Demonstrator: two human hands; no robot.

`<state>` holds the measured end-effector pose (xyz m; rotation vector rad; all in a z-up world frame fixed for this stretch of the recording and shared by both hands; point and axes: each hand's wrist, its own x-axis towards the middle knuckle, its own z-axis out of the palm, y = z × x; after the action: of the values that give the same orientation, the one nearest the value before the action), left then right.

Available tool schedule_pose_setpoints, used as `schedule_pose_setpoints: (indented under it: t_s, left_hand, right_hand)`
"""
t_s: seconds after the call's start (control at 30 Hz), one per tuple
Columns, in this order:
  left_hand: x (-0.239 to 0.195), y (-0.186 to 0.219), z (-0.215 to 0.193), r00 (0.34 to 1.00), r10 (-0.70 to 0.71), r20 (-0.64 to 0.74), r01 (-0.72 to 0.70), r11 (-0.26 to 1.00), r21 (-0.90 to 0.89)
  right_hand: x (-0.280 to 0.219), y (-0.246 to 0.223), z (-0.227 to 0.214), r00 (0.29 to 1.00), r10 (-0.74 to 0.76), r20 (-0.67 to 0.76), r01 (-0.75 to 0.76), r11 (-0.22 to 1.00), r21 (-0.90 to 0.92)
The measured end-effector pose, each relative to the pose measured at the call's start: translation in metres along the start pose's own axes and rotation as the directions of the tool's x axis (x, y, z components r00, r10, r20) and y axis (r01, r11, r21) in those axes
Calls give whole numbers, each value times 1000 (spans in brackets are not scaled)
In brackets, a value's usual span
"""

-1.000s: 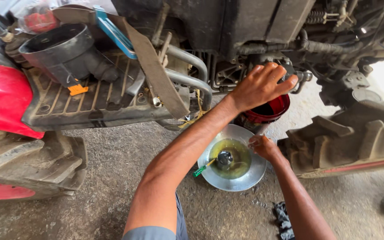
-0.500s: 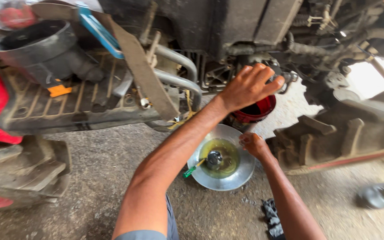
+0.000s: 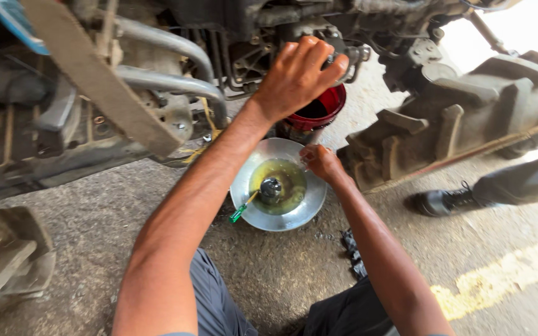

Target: The person drains fuel from a tractor, cleans a filter housing, and installs a new fuel filter by hand and using a screwdriver.

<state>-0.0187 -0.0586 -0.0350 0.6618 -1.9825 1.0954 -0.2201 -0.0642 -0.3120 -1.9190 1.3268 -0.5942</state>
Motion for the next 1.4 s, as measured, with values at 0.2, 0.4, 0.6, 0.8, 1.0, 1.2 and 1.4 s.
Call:
schedule_pose_setpoints:
  t_s: [0.2, 0.4, 0.6, 0.8, 1.0, 1.2, 1.4]
  left_hand:
    - [5, -2, -16, 999, 3, 34, -1, 998, -67]
    - [4, -2, -17, 998, 7, 61, -4, 999, -49]
    - [6, -2, -17, 998, 7, 61, -5, 999, -32]
    - [7, -1, -24, 996, -5, 94, 9, 999, -45]
    - [8, -1, -27, 993, -18, 116, 27, 996, -82]
    - [9, -1, -26, 992, -25, 122, 37, 995, -91]
    - [7, 0, -25, 991, -27, 132, 40, 995, -95]
  right_hand:
    - [-1, 3, 8, 1000, 10, 16, -10, 1000, -12]
    - [-8, -12, 9, 990, 124, 67, -106, 967, -231]
    - [-13, -22, 10, 978, 187, 94, -146, 933, -329]
    - [-12, -23, 10, 988, 122, 94, -86, 942, -326]
    - [-12, -25, 10, 992, 85, 91, -55, 956, -290]
    - [-13, -26, 9, 993, 92, 78, -68, 959, -274]
    - [-14, -25, 10, 991, 112, 67, -90, 958, -274]
